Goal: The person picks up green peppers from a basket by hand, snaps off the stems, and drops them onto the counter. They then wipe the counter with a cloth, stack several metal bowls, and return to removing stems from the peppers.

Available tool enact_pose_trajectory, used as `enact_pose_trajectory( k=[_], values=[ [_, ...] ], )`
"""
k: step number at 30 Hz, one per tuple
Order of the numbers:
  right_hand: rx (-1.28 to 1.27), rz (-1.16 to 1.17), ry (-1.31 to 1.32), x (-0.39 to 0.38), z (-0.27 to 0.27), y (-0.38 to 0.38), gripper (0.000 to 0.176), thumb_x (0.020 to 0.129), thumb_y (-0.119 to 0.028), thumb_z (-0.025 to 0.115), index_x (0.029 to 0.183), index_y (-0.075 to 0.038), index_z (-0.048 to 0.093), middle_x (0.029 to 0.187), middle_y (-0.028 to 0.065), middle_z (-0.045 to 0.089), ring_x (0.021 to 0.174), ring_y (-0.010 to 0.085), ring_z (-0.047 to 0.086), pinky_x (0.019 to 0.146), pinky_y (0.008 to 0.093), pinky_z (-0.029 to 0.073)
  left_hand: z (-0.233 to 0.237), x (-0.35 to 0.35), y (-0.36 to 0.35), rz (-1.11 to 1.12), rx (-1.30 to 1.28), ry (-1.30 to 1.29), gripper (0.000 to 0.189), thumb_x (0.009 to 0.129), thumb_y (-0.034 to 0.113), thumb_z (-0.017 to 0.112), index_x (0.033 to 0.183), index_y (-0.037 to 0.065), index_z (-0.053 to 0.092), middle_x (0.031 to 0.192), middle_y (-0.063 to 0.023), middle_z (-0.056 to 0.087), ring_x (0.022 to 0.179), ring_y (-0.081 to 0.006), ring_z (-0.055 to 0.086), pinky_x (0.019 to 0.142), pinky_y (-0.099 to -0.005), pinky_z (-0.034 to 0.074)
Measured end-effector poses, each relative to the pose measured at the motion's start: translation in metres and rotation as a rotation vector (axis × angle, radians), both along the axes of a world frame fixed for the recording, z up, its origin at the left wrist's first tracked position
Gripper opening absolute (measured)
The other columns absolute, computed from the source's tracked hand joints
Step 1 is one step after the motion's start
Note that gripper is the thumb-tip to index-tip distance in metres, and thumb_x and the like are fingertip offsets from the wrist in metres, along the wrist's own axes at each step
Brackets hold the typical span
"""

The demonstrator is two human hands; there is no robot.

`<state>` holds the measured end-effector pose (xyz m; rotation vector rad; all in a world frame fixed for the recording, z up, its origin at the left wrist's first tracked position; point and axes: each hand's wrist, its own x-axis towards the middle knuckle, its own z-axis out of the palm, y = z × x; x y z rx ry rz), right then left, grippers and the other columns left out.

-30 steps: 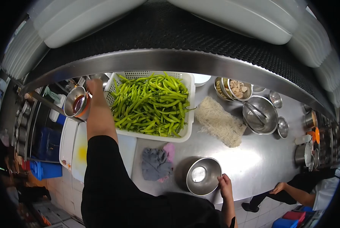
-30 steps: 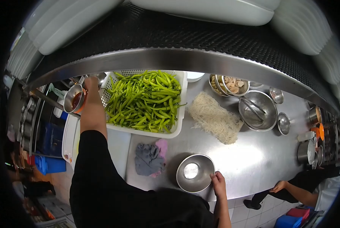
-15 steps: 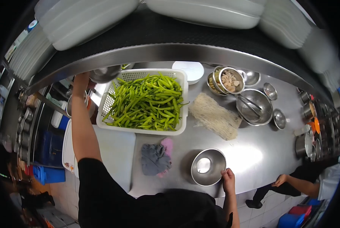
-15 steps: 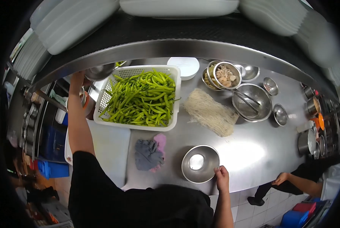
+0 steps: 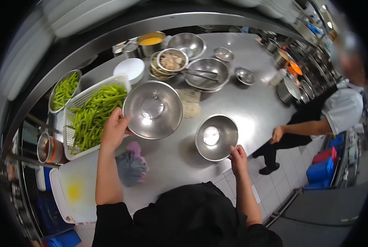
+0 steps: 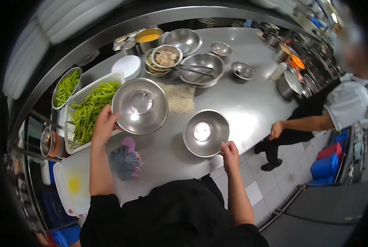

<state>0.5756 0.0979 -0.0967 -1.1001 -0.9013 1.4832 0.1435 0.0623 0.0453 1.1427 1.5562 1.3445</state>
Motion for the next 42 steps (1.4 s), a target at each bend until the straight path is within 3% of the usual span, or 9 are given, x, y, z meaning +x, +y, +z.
enact_pose_trajectory(
  k=[5,10,15,19,22,26,33,36,42],
  values=[
    [0.020,-0.061,0.048,0.029,0.005,0.016,0.025,0.091,-0.017,0.060,0.074,-0.009,0.043,0.072,-0.0009,0.051,0.066,0.0086,0.051,0.062,0.0277,0.049,-0.043,0.068,0.016,-0.068,-0.068,-0.034,0.018,0.093,0.015,0.053,0.082,0.004,0.044,0.073,-0.0043,0.052,0.062,-0.0124,0.060,0.048,-0.0262,0.053],
    [0.124,-0.071,-0.396,0.061,-0.011,0.060,0.026,0.090,-0.018,0.060,0.073,-0.006,0.044,0.062,-0.0003,0.049,0.055,0.0079,0.048,0.055,0.0233,0.042,-0.095,0.139,0.031,-0.028,-0.157,-0.007,0.017,0.093,0.017,0.054,0.087,0.003,0.047,0.075,-0.0075,0.058,0.059,-0.0151,0.061,0.046,-0.0276,0.052],
    [0.206,-0.011,-0.549,0.110,-0.047,0.120,0.029,0.089,-0.020,0.062,0.071,-0.007,0.044,0.059,-0.0018,0.045,0.054,0.0064,0.041,0.050,0.0235,0.034,-0.109,0.190,0.052,0.063,-0.189,0.539,0.020,0.088,0.010,0.051,0.106,0.003,0.057,0.075,-0.0103,0.063,0.063,-0.0130,0.060,0.058,-0.0263,0.050],
    [0.167,0.089,-0.490,0.136,-0.040,0.160,0.029,0.089,-0.021,0.061,0.071,-0.007,0.044,0.057,-0.0033,0.043,0.053,0.0052,0.039,0.048,0.0231,0.032,-0.132,0.191,0.053,0.130,-0.224,0.486,0.028,0.086,0.007,0.048,0.111,0.004,0.059,0.081,-0.0097,0.064,0.069,-0.0135,0.061,0.063,-0.0245,0.048],
    [0.145,0.159,-0.492,0.150,-0.032,0.182,0.029,0.090,-0.020,0.061,0.071,-0.007,0.043,0.058,-0.0036,0.044,0.053,0.0048,0.040,0.048,0.0226,0.032,-0.139,0.184,0.043,0.221,-0.217,-0.467,0.035,0.082,0.001,0.044,0.114,-0.002,0.057,0.096,-0.0077,0.064,0.081,-0.0169,0.063,0.069,-0.0262,0.050],
    [0.177,0.184,-0.510,0.158,-0.040,0.195,0.028,0.089,-0.020,0.061,0.071,-0.007,0.044,0.058,-0.0032,0.045,0.053,0.0047,0.041,0.049,0.0221,0.033,-0.142,0.178,0.027,0.306,-0.106,-0.732,0.039,0.080,-0.001,0.042,0.117,-0.007,0.053,0.106,-0.0141,0.062,0.093,-0.0193,0.061,0.083,-0.0285,0.050],
    [0.140,0.128,-0.387,0.156,-0.017,0.189,0.028,0.091,-0.019,0.060,0.072,-0.007,0.044,0.063,-0.0011,0.049,0.057,0.0057,0.048,0.052,0.0219,0.040,-0.122,0.182,0.025,0.331,-0.095,-0.833,0.041,0.081,0.001,0.041,0.120,-0.005,0.050,0.108,-0.0139,0.062,0.094,-0.0206,0.062,0.084,-0.0309,0.051],
    [0.159,0.108,-0.269,0.151,0.002,0.184,0.026,0.092,-0.017,0.059,0.074,-0.006,0.044,0.068,-0.0002,0.051,0.059,0.0062,0.049,0.055,0.0219,0.043,-0.110,0.188,0.036,0.473,-0.137,-0.754,0.036,0.082,0.005,0.046,0.117,-0.004,0.053,0.104,-0.0112,0.063,0.089,-0.0182,0.063,0.079,-0.0288,0.051],
    [0.207,0.166,-0.068,0.096,0.058,0.173,0.023,0.092,-0.014,0.059,0.074,-0.007,0.046,0.070,0.0000,0.054,0.064,0.0064,0.050,0.059,0.0213,0.044,-0.141,0.196,0.073,0.369,-0.236,0.166,0.026,0.083,0.011,0.057,0.107,0.001,0.060,0.091,-0.0072,0.065,0.080,-0.0121,0.061,0.070,-0.0255,0.047]
  ],
)
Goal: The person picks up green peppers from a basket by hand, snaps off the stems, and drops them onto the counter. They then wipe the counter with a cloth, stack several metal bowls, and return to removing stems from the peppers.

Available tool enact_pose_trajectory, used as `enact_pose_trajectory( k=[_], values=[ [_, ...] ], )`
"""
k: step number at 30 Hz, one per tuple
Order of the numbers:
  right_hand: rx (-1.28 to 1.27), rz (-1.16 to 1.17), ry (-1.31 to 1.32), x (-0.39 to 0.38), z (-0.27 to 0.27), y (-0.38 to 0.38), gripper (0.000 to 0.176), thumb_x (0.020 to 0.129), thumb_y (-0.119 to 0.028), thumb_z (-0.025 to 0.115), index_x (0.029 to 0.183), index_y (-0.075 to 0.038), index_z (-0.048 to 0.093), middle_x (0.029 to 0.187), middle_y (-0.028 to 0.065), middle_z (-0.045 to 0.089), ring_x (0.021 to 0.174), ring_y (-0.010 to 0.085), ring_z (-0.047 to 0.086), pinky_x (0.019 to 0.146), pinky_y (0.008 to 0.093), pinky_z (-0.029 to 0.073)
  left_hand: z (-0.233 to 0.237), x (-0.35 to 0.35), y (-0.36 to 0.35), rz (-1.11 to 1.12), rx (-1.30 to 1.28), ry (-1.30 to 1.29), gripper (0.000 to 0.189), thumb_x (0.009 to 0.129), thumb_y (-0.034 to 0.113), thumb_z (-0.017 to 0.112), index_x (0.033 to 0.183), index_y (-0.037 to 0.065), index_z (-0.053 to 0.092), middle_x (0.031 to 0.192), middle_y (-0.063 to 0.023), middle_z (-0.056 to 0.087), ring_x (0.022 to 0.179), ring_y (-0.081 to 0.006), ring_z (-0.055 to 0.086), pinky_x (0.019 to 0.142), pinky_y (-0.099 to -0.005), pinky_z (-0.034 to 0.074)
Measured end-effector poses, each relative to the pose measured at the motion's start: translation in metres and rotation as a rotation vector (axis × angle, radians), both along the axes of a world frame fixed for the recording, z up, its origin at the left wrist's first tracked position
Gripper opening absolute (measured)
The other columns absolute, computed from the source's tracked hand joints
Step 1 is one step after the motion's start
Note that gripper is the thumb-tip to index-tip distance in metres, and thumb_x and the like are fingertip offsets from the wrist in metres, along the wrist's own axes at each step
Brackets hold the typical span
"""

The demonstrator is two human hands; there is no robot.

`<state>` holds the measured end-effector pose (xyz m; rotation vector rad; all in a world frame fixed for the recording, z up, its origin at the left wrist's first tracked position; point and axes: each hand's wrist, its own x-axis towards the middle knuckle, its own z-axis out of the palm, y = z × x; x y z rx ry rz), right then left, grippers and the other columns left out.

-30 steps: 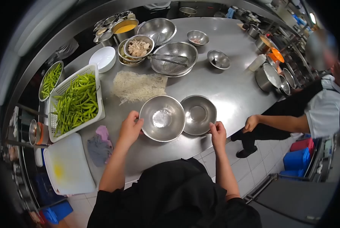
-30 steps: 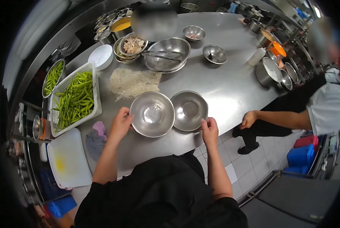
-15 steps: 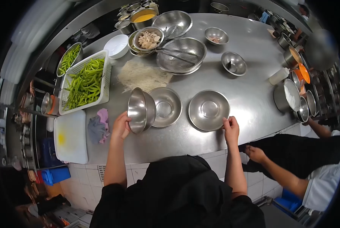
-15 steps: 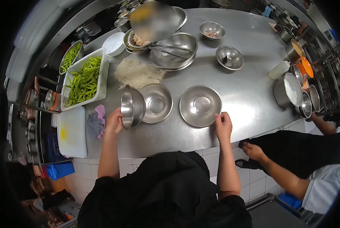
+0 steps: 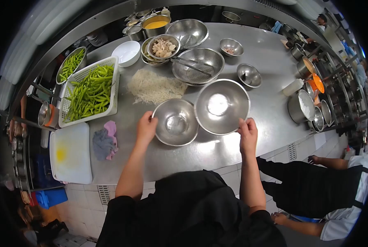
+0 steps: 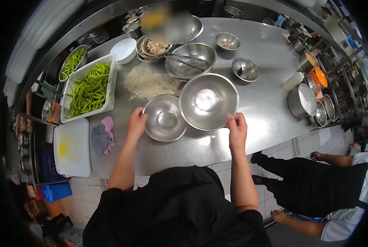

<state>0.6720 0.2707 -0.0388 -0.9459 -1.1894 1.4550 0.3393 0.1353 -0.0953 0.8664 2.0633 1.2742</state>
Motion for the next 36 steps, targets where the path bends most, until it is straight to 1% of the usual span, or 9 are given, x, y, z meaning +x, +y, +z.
enact_pose_trajectory(
  k=[3,5,7,9,17,20,23,32,36],
  values=[
    [0.058,0.102,-0.089,-0.034,0.003,-0.004,0.022,0.091,-0.015,0.060,0.075,-0.006,0.048,0.068,0.0007,0.053,0.058,0.0083,0.053,0.057,0.0235,0.048,-0.008,0.010,0.009,-0.036,0.032,0.223,0.023,0.083,0.012,0.058,0.104,0.002,0.058,0.085,-0.0102,0.063,0.075,-0.0219,0.061,0.070,-0.0315,0.048],
    [0.045,0.178,-0.133,-0.056,-0.014,-0.006,0.023,0.091,-0.016,0.060,0.076,-0.005,0.048,0.067,0.0015,0.053,0.057,0.0094,0.055,0.055,0.0248,0.049,-0.006,0.013,0.006,-0.020,0.082,0.597,0.025,0.082,0.012,0.064,0.102,0.000,0.058,0.098,-0.0080,0.063,0.074,-0.0117,0.059,0.063,-0.0283,0.047],
    [0.007,0.236,-0.251,-0.071,-0.032,-0.010,0.023,0.089,-0.018,0.062,0.078,-0.004,0.049,0.066,0.0034,0.056,0.057,0.0112,0.058,0.054,0.0254,0.050,-0.018,0.009,0.003,-0.064,0.024,0.567,0.029,0.088,0.016,0.059,0.113,0.001,0.057,0.107,-0.0077,0.062,0.079,-0.0117,0.060,0.057,-0.0281,0.049],
    [-0.044,0.273,-0.289,-0.084,-0.039,-0.019,0.023,0.088,-0.019,0.062,0.078,-0.003,0.050,0.064,0.0023,0.055,0.055,0.0111,0.057,0.052,0.0255,0.048,-0.025,0.012,-0.001,-0.042,0.024,-0.078,0.034,0.092,0.022,0.054,0.123,0.007,0.054,0.097,-0.0118,0.065,0.069,-0.0191,0.064,0.055,-0.0326,0.052],
    [-0.048,0.197,-0.610,-0.072,-0.059,-0.024,0.020,0.086,-0.020,0.062,0.087,-0.002,0.054,0.068,0.0062,0.057,0.054,0.0151,0.059,0.051,0.0280,0.050,-0.045,0.032,-0.006,-0.121,0.089,-0.146,0.035,0.096,0.022,0.046,0.127,0.006,0.051,0.099,-0.0116,0.065,0.069,-0.0173,0.065,0.055,-0.0297,0.055],
    [-0.076,0.102,-0.679,-0.057,-0.045,-0.025,0.038,0.084,-0.022,0.058,0.115,0.000,0.053,0.095,0.0162,0.063,0.059,0.0230,0.064,0.052,0.0322,0.050,-0.078,0.045,0.003,-0.188,0.179,-0.070,0.035,0.098,0.025,0.044,0.126,0.005,0.052,0.100,-0.0138,0.065,0.073,-0.0175,0.065,0.056,-0.0300,0.055],
    [0.105,0.179,-0.946,-0.015,-0.092,-0.002,0.032,0.081,-0.026,0.056,0.100,0.001,0.055,0.084,0.0169,0.063,0.065,0.0256,0.064,0.057,0.0357,0.051,-0.041,0.078,0.004,-0.244,0.004,-0.501,0.041,0.100,0.032,0.039,0.126,0.001,0.051,0.108,-0.0166,0.063,0.079,-0.0207,0.065,0.060,-0.0307,0.056],
    [-0.107,-0.475,-0.317,0.226,-0.037,0.086,0.015,0.082,-0.017,0.061,0.079,-0.009,0.049,0.070,-0.0011,0.050,0.058,0.0086,0.044,0.049,0.0245,0.035,-0.024,0.154,0.040,-0.365,0.092,-0.598,0.052,0.101,0.040,0.032,0.128,-0.003,0.044,0.112,-0.0170,0.058,0.075,-0.0233,0.066,0.061,-0.0309,0.056],
    [0.046,-0.806,-0.095,0.370,-0.002,0.169,0.017,0.083,-0.015,0.056,0.088,-0.002,0.047,0.074,0.0081,0.057,0.062,0.0200,0.060,0.051,0.0329,0.053,-0.024,0.190,0.063,-0.327,0.087,-0.564,0.052,0.101,0.040,0.032,0.125,-0.005,0.045,0.109,-0.0168,0.059,0.075,-0.0225,0.066,0.060,-0.0303,0.056]
  ],
)
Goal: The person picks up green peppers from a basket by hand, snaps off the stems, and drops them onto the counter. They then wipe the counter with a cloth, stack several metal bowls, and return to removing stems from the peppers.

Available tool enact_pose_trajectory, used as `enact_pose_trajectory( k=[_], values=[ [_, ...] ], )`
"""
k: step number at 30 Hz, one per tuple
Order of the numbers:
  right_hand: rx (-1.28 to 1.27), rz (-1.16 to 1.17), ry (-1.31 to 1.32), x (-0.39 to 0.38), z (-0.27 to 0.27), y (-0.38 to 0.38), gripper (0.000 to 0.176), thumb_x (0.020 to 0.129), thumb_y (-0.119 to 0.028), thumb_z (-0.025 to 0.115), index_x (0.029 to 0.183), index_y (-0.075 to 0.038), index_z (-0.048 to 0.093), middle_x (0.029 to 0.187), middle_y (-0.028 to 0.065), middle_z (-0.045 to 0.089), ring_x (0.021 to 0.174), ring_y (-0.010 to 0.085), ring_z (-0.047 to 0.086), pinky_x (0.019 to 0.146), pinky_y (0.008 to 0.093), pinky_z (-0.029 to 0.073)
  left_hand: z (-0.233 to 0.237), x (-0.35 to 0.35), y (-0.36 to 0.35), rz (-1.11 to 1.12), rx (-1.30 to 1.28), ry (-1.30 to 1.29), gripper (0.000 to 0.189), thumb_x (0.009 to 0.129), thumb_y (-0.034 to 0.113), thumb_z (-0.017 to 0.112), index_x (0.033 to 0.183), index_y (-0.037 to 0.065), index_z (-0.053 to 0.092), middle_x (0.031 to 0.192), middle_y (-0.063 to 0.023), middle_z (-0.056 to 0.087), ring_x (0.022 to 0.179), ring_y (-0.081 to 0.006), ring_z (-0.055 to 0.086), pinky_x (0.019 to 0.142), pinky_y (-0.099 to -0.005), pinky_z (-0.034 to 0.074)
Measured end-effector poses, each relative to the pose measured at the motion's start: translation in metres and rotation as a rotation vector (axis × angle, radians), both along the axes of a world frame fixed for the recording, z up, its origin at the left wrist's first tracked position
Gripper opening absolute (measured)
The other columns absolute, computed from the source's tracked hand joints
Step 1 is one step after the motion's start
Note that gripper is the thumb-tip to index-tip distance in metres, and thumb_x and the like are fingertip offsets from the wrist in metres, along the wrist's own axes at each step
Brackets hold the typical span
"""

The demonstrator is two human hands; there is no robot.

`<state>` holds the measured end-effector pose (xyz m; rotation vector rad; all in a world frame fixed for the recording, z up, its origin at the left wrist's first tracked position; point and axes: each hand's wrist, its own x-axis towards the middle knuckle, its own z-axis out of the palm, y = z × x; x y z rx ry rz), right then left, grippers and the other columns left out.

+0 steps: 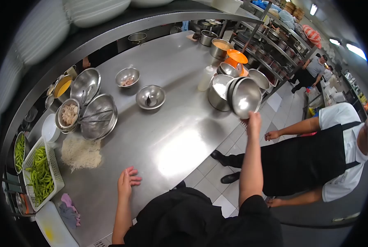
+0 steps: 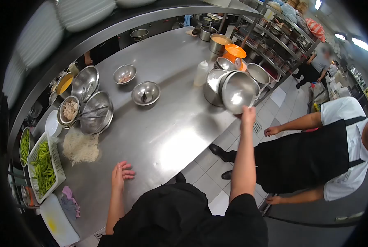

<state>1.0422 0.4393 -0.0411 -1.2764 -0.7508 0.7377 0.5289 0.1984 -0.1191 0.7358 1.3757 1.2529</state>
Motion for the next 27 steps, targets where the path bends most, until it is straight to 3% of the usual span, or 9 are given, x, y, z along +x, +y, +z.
enact_pose_trajectory(
  k=[2,7,9,10,14,18,23,26,27],
  values=[
    [-0.070,-0.124,-0.069,0.066,0.004,0.046,0.023,0.081,-0.014,0.053,0.094,0.004,0.045,0.083,0.0173,0.060,0.060,0.0278,0.064,0.051,0.0380,0.057,-0.004,0.018,0.007,0.019,-0.006,0.037,0.052,0.101,0.040,0.032,0.124,-0.005,0.046,0.107,-0.0167,0.059,0.075,-0.0221,0.066,0.060,-0.0300,0.055],
    [-0.244,-0.117,-0.076,0.152,-0.023,0.121,0.028,0.084,-0.018,0.052,0.093,0.008,0.054,0.076,0.0178,0.062,0.058,0.0257,0.065,0.047,0.0340,0.058,-0.003,0.051,0.010,0.018,-0.079,0.100,0.047,0.101,0.037,0.034,0.120,-0.003,0.052,0.106,-0.0133,0.062,0.076,-0.0166,0.065,0.063,-0.0253,0.051],
    [-0.378,-0.114,0.051,0.136,-0.027,0.124,0.047,0.093,-0.045,0.048,0.093,0.001,0.055,0.066,0.0078,0.057,0.047,0.0155,0.055,0.038,0.0281,0.045,-0.002,0.053,0.005,0.072,-0.094,0.098,0.046,0.101,0.037,0.035,0.119,-0.002,0.053,0.104,-0.0124,0.062,0.076,-0.0160,0.065,0.063,-0.0247,0.051],
    [-0.369,-0.141,0.122,0.125,-0.027,0.120,0.047,0.093,-0.050,0.045,0.090,-0.004,0.053,0.065,0.0055,0.054,0.044,0.0120,0.048,0.037,0.0266,0.038,-0.001,0.053,0.001,0.091,-0.105,0.087,0.046,0.101,0.037,0.036,0.118,-0.001,0.054,0.103,-0.0115,0.063,0.076,-0.0154,0.064,0.063,-0.0242,0.050],
    [-0.084,-0.175,-0.060,0.053,-0.034,0.080,0.030,0.094,-0.037,0.051,0.091,-0.007,0.050,0.069,0.0037,0.055,0.047,0.0102,0.048,0.038,0.0237,0.036,0.002,0.053,-0.016,0.233,-0.112,0.118,0.045,0.101,0.038,0.036,0.117,0.000,0.055,0.101,-0.0102,0.063,0.076,-0.0147,0.064,0.064,-0.0246,0.050],
    [0.109,0.154,-0.110,-0.069,-0.044,0.042,0.015,0.087,-0.014,0.061,0.093,-0.008,0.049,0.071,0.0027,0.053,0.054,0.0092,0.050,0.042,0.0214,0.039,0.001,0.051,-0.038,0.279,-0.107,0.115,0.043,0.101,0.037,0.037,0.116,0.000,0.056,0.099,-0.0091,0.063,0.076,-0.0141,0.063,0.066,-0.0251,0.049],
    [-0.073,0.824,-0.189,-0.231,-0.062,-0.029,0.009,0.086,-0.011,0.064,0.086,-0.010,0.055,0.072,-0.0011,0.055,0.059,0.0074,0.053,0.048,0.0209,0.040,0.009,0.047,-0.091,0.381,-0.039,0.134,0.041,0.101,0.035,0.038,0.114,0.001,0.057,0.098,-0.0086,0.063,0.077,-0.0136,0.063,0.067,-0.0251,0.049],
    [-0.105,1.141,-0.318,-0.314,-0.075,-0.100,0.008,0.085,-0.011,0.066,0.083,-0.006,0.060,0.074,-0.0006,0.059,0.067,0.0073,0.055,0.061,0.0216,0.045,0.000,0.038,-0.154,0.469,-0.021,0.141,0.040,0.101,0.033,0.039,0.109,0.000,0.059,0.090,-0.0087,0.064,0.073,-0.0133,0.063,0.065,-0.0247,0.049],
    [-0.028,1.268,-0.265,-0.338,-0.095,-0.120,0.010,0.086,-0.013,0.065,0.086,-0.006,0.058,0.071,-0.0010,0.058,0.060,0.0060,0.053,0.052,0.0197,0.042,-0.003,0.035,-0.180,0.514,-0.032,0.133,0.040,0.101,0.033,0.039,0.105,-0.001,0.060,0.084,-0.0086,0.064,0.070,-0.0134,0.062,0.063,-0.0248,0.049]
  ],
)
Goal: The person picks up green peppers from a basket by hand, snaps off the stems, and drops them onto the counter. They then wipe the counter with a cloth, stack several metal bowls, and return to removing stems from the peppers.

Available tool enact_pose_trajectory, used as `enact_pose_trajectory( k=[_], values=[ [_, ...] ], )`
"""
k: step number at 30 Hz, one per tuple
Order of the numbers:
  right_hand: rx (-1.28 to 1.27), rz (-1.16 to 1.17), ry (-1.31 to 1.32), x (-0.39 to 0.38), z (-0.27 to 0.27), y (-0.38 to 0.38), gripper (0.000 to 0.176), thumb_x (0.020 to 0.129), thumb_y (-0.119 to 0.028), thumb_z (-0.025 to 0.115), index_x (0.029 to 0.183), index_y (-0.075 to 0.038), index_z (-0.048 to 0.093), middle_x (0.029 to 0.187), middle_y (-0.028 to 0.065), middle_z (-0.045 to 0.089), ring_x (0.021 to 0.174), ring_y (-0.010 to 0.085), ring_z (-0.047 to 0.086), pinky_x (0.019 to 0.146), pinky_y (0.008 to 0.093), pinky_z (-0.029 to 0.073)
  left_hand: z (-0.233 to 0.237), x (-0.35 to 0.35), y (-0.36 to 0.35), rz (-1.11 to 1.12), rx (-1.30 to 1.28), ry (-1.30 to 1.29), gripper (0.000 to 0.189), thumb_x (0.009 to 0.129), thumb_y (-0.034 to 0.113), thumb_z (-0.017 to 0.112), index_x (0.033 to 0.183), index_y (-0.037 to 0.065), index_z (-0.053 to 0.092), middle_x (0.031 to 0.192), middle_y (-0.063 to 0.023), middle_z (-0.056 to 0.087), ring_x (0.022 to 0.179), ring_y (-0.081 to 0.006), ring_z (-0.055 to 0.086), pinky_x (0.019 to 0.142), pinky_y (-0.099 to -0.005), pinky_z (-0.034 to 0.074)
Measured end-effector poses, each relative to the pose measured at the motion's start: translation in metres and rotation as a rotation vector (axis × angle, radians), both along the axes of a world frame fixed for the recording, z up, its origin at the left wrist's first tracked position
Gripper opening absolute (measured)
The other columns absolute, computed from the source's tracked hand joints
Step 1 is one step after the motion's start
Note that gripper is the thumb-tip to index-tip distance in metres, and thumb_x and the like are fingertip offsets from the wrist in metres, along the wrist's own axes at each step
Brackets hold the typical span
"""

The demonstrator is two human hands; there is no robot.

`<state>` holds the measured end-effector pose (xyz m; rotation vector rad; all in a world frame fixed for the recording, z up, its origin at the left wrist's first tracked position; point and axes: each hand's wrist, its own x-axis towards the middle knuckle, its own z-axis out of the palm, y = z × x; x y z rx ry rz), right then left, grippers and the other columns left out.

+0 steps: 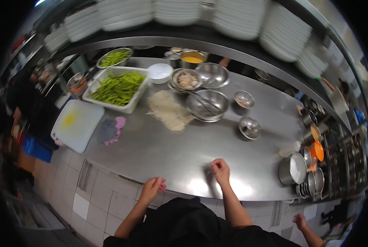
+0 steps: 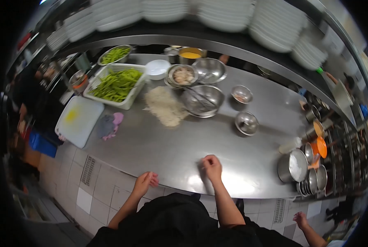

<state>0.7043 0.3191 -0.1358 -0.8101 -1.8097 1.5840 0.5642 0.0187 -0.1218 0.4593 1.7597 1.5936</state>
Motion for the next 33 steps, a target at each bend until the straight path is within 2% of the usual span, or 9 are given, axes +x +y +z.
enact_pose_trajectory(
  k=[8,11,15,21,24,25,29,31,33],
  values=[
    [0.029,0.305,-0.041,-0.132,-0.009,-0.179,0.019,0.090,-0.021,0.060,0.099,-0.005,0.064,0.073,0.0024,0.061,0.063,0.0102,0.058,0.058,0.0247,0.046,-0.133,-0.013,-0.236,0.313,-0.402,-0.094,0.042,0.095,0.039,0.047,0.089,0.000,0.062,0.068,-0.0092,0.063,0.055,-0.0164,0.061,0.053,-0.0284,0.049],
    [0.699,0.247,-0.150,-0.153,-0.013,-0.215,0.014,0.084,-0.018,0.058,0.089,-0.008,0.066,0.087,0.0109,0.066,0.078,0.0310,0.063,0.068,0.0381,0.050,-0.201,0.003,-0.345,0.214,-0.892,0.055,0.045,0.090,0.044,0.052,0.083,0.001,0.064,0.068,-0.0141,0.066,0.059,-0.0233,0.066,0.057,-0.0351,0.052],
    [0.666,0.120,-0.214,-0.169,-0.017,-0.227,0.012,0.083,-0.018,0.058,0.087,-0.009,0.066,0.087,0.0102,0.066,0.078,0.0301,0.064,0.068,0.0379,0.051,-0.239,0.050,-0.481,0.053,-0.912,-0.065,0.046,0.091,0.042,0.049,0.082,-0.002,0.061,0.070,-0.0190,0.064,0.056,-0.0306,0.066,0.049,-0.0422,0.053],
    [0.648,0.062,-0.283,-0.180,-0.015,-0.230,0.013,0.084,-0.017,0.057,0.089,-0.008,0.065,0.081,0.0105,0.066,0.073,0.0284,0.063,0.066,0.0367,0.050,-0.209,0.064,-0.517,0.301,-0.965,-0.513,0.041,0.090,0.039,0.050,0.097,-0.001,0.058,0.083,-0.0212,0.065,0.065,-0.0334,0.067,0.053,-0.0448,0.055],
    [0.460,0.015,-0.247,-0.201,-0.015,-0.221,0.014,0.086,-0.017,0.056,0.091,-0.008,0.064,0.075,0.0099,0.064,0.067,0.0236,0.062,0.063,0.0341,0.048,-0.295,0.061,-0.536,-0.128,-0.997,0.173,0.036,0.088,0.035,0.052,0.103,0.003,0.059,0.090,-0.0214,0.066,0.079,-0.0338,0.067,0.064,-0.0435,0.054],
    [0.347,-0.004,-0.173,-0.210,-0.015,-0.215,0.015,0.088,-0.018,0.056,0.092,-0.007,0.064,0.071,0.0093,0.063,0.065,0.0208,0.061,0.062,0.0327,0.047,-0.299,0.035,-0.506,-0.343,-1.166,0.145,0.034,0.085,0.035,0.056,0.099,0.005,0.062,0.091,-0.0203,0.066,0.089,-0.0345,0.065,0.072,-0.0444,0.051],
    [0.295,-0.114,-0.171,-0.263,0.010,-0.189,0.017,0.089,-0.020,0.056,0.093,-0.006,0.064,0.068,0.0080,0.061,0.062,0.0173,0.058,0.060,0.0312,0.046,-0.274,-0.014,-0.452,0.324,-0.831,-0.003,0.042,0.086,0.041,0.056,0.083,0.000,0.066,0.086,-0.0211,0.066,0.087,-0.0389,0.064,0.073,-0.0508,0.047],
    [0.251,-0.158,-0.041,-0.291,0.012,-0.171,0.020,0.091,-0.023,0.055,0.092,-0.005,0.064,0.068,0.0079,0.061,0.062,0.0168,0.057,0.060,0.0308,0.046,-0.244,-0.060,-0.425,0.310,-0.846,0.232,0.042,0.089,0.040,0.054,0.084,-0.001,0.063,0.078,-0.0182,0.066,0.074,-0.0334,0.067,0.064,-0.0452,0.050],
    [0.246,-0.184,-0.079,-0.313,-0.006,-0.158,0.018,0.090,-0.022,0.056,0.092,-0.006,0.064,0.070,0.0087,0.062,0.063,0.0185,0.058,0.061,0.0316,0.046,-0.159,-0.116,-0.388,0.463,-0.695,-0.003,0.036,0.092,0.037,0.053,0.086,0.001,0.060,0.071,-0.0128,0.065,0.059,-0.0234,0.065,0.051,-0.0359,0.049]
  ],
)
